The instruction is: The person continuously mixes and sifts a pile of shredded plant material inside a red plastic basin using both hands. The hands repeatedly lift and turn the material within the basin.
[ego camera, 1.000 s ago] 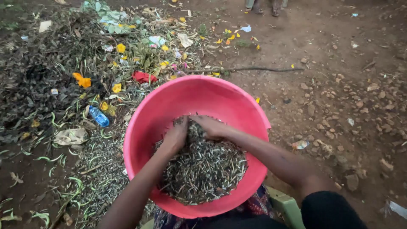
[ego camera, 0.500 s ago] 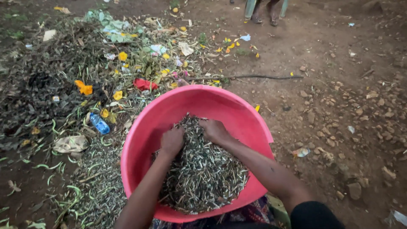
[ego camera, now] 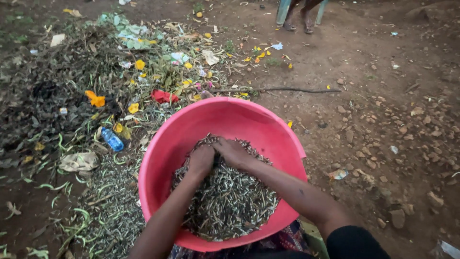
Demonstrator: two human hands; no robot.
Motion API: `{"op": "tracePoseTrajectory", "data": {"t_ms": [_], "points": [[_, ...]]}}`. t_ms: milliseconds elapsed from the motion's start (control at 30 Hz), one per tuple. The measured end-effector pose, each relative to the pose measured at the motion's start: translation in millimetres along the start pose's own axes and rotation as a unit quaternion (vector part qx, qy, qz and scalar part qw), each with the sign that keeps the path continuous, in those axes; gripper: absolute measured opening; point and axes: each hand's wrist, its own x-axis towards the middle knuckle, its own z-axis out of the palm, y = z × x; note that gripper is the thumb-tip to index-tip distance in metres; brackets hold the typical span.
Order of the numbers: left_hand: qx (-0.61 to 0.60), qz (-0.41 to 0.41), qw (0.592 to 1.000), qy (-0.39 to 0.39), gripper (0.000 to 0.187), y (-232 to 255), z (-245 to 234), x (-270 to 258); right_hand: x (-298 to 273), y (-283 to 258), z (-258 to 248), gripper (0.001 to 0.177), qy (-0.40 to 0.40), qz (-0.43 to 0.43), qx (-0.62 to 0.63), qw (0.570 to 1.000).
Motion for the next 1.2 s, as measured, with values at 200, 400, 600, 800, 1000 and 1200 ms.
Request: {"op": "tracePoseTrajectory", "data": {"t_ms": [200,400,600,800,1000,1200], "points": [[-0.028,-0.016,0.998,-0.055,0.03,-17,-68,-10,30,100,61,0.028,0.083,-0.046,-0.156,0.983],[-0.105,-0.035,0.993,-0.05,0.038,-29,-91,-4,42,103,41,0.03,0.092,-0.042,-0.154,0.983],[-0.246,-0.035,0.936,-0.247,0.129,-22,-168,-41,15,58,-14,0.128,-0.114,-0.018,-0.014,0.993],[-0.171,-0.004,0.978,-0.121,0.032,5,-124,-25,25,104,57,0.046,0.014,-0.104,-0.053,0.993],[-0.123,-0.022,0.992,-0.013,0.024,-19,-116,-24,51,185,93,0.025,0.131,-0.068,-0.104,0.984],[-0.177,-0.042,0.971,-0.158,0.083,-15,-231,-38,20,79,-6,0.055,-0.004,-0.009,-0.042,0.999]]}}
